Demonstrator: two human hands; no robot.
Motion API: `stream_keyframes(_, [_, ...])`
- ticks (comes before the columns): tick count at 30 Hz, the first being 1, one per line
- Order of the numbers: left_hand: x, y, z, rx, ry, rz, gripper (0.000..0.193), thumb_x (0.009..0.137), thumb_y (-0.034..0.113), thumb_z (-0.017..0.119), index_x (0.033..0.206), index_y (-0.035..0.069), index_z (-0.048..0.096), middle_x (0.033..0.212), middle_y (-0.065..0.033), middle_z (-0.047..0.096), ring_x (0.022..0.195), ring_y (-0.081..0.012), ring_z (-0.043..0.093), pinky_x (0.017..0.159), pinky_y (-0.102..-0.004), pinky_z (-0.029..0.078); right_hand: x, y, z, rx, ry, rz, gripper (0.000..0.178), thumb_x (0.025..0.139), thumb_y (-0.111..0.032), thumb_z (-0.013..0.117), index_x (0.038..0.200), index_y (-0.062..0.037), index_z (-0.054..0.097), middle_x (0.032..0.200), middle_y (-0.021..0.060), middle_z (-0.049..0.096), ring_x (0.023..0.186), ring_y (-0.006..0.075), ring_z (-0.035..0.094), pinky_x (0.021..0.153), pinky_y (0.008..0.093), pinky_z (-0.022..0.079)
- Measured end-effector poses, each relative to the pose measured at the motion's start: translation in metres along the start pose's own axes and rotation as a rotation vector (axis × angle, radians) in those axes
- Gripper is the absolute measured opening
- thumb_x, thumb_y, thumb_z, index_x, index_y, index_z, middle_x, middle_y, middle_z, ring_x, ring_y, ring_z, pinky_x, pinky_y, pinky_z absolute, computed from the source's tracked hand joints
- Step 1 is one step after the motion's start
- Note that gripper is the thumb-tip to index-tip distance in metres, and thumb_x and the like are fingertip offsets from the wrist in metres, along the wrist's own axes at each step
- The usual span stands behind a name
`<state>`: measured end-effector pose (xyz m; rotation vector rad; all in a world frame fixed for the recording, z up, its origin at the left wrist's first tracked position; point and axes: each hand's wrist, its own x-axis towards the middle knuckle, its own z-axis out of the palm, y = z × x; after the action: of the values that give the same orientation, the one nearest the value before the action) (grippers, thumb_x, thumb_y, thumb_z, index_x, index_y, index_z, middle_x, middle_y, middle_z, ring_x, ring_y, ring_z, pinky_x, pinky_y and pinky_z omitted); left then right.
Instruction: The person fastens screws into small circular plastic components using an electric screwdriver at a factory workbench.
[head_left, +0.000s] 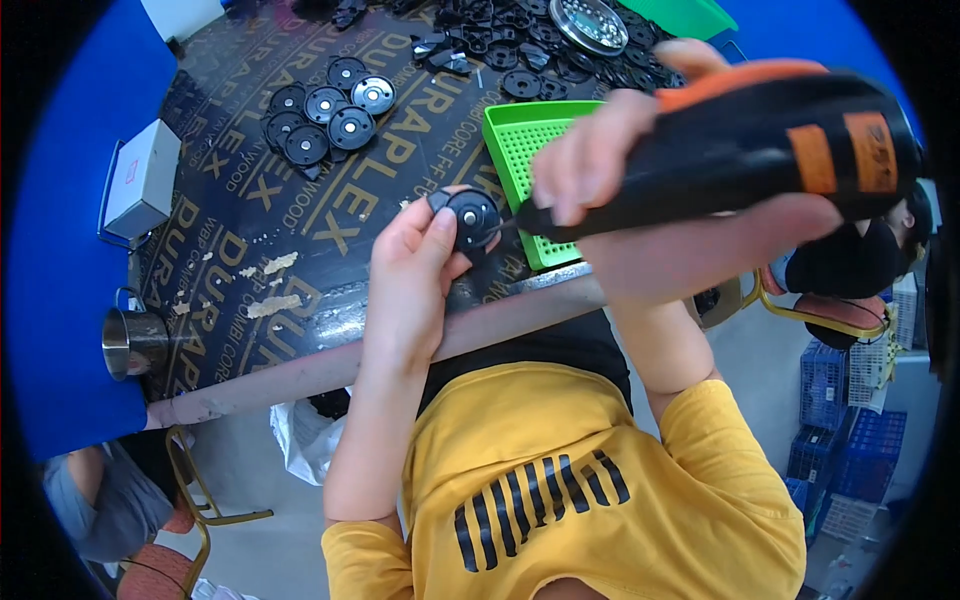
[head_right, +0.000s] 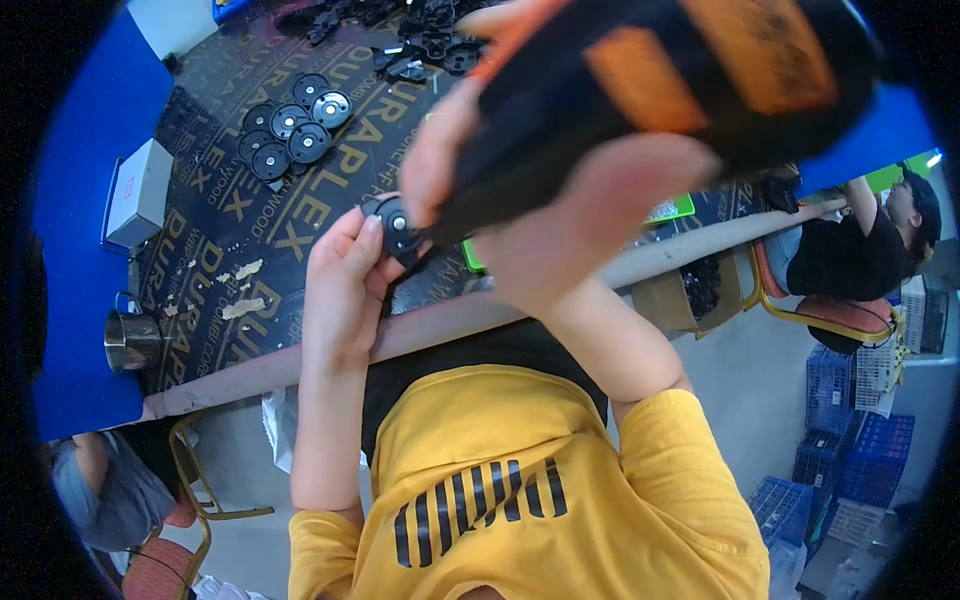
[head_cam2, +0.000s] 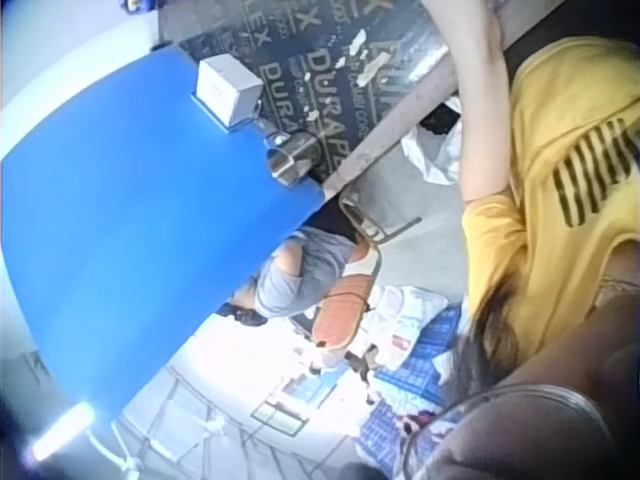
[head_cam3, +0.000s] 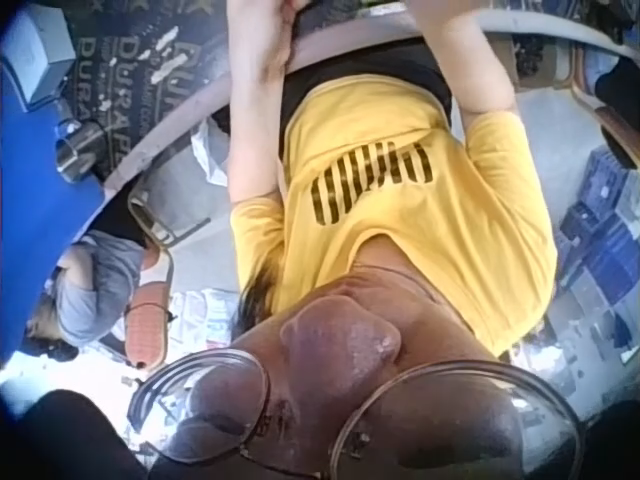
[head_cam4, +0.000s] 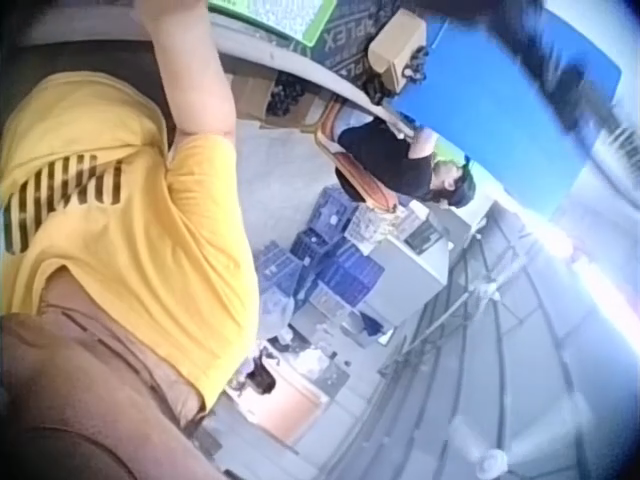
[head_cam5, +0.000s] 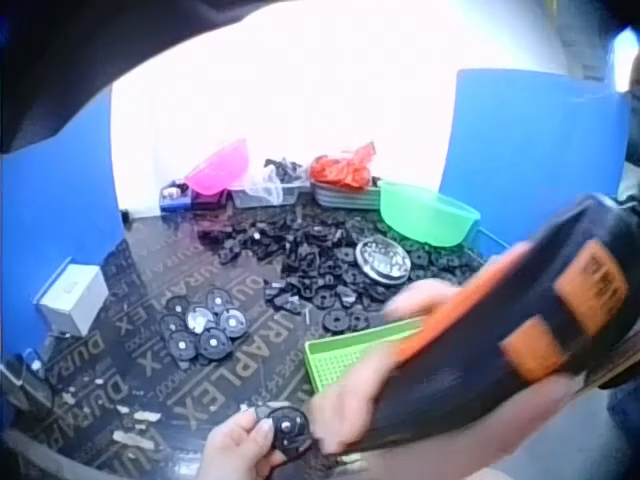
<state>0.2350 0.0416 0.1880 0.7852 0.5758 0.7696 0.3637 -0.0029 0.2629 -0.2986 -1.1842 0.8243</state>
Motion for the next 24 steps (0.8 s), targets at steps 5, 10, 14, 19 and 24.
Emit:
stream_keyframes(5, [-0.057, 0.014, -0.016, 0.033, -0.400, -0.128, 0.031, 0.086, 0.020, 0.048, 0.109, -0.001, 0.050, 0.105, -0.0101, 0.052, 0.097, -0.0169, 0.051, 0.086, -0.0269, 0.040, 0.001, -0.041, -0.046, -0.281, 0.097, -0.111, 0.072, 0.072, -0.074, 0.041, 0.106, -0.0106, 0.040, 0.067, 0.0055, 0.051, 0.056, 0.0160, 0.050, 0.057, 0.0300, 0.038])
stream_keyframes(10, [-0.125, 0.009, -0.096, 0.394, -0.231, -0.183, 0.026, 0.086, 0.015, 0.046, 0.105, -0.002, 0.054, 0.101, -0.0069, 0.052, 0.095, -0.0125, 0.049, 0.084, -0.0259, 0.038, -0.007, -0.076, -0.063, -0.344, 0.143, 0.016, 0.031, 0.085, -0.027, 0.045, 0.106, -0.0051, 0.038, 0.078, 0.0088, 0.046, 0.067, 0.0159, 0.047, 0.061, 0.0283, 0.039])
stream_keyframes(14, [-0.151, -0.043, -0.191, 0.450, 0.400, -0.233, 0.026, 0.090, 0.008, 0.039, 0.112, -0.003, 0.048, 0.105, -0.0099, 0.052, 0.091, -0.0168, 0.054, 0.079, -0.0306, 0.046, 0.007, -0.110, -0.064, -0.649, 0.025, 0.187, 0.023, 0.078, -0.007, 0.055, 0.099, -0.0065, 0.046, 0.089, 0.0078, 0.050, 0.076, 0.0163, 0.055, 0.063, 0.0274, 0.046])
stream_keyframes(19, [-0.150, -0.115, -0.307, 0.568, 0.765, -0.180, 0.027, 0.090, 0.008, 0.040, 0.114, 0.000, 0.048, 0.107, -0.0094, 0.053, 0.092, -0.0182, 0.054, 0.070, -0.0297, 0.049, -0.005, -0.110, -0.064, -0.686, -0.150, 0.222, 0.044, 0.067, 0.001, 0.066, 0.104, -0.0071, 0.045, 0.092, 0.0085, 0.052, 0.074, 0.0171, 0.060, 0.063, 0.0273, 0.050])
stream_keyframes(24, [-0.134, -0.148, -0.341, 1.019, 0.748, -0.293, 0.029, 0.084, 0.008, 0.044, 0.111, 0.003, 0.053, 0.107, -0.0104, 0.056, 0.099, -0.0200, 0.051, 0.089, -0.0290, 0.035, -0.038, -0.102, -0.045, -0.639, 0.147, 0.029, 0.057, 0.069, -0.036, 0.072, 0.105, -0.0075, 0.039, 0.085, 0.0051, 0.046, 0.060, 0.0128, 0.049, 0.057, 0.0276, 0.037])
